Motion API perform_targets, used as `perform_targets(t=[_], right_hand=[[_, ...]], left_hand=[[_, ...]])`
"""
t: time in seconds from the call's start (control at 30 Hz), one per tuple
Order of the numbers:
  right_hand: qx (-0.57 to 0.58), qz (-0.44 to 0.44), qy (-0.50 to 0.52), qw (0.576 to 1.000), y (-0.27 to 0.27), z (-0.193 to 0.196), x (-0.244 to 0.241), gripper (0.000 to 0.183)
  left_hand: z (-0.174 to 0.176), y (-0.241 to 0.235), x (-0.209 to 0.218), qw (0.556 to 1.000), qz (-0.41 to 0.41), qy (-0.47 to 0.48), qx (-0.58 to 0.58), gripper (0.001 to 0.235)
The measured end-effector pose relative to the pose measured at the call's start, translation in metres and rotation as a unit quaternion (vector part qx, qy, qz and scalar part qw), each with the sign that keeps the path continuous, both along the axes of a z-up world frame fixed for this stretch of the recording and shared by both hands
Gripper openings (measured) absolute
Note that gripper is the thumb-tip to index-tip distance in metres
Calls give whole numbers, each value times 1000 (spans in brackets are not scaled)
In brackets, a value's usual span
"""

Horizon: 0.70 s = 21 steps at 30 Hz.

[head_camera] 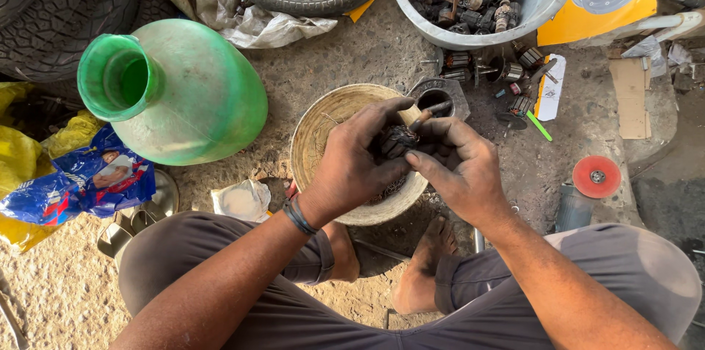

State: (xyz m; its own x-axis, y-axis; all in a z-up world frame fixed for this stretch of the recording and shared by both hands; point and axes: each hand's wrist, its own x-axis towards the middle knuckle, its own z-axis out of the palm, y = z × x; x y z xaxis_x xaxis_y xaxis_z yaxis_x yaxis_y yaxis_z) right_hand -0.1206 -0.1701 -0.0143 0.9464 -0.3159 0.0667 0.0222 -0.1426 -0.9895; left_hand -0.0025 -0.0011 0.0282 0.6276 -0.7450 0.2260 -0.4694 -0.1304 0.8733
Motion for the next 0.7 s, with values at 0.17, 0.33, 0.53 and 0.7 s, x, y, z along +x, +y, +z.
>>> perform_targets(t=[0.17,0.33,0.53,0.7], right_hand=[[79,-24,38,996,-8,-3,1,34],[112,-3,10,994,-16,-1,1,31],[-97,-47,1,994,-6,16,2,25],[-13,-31,4,999,-4,14,3,18]], left_hand=[[-3,5,1,998,-47,13,-36,68],[-8,8,11,979,-108,172,-13,58],[-23,5,6,972,-56,226,-37,53],[-24,2,3,957,-30,286,-44,66]])
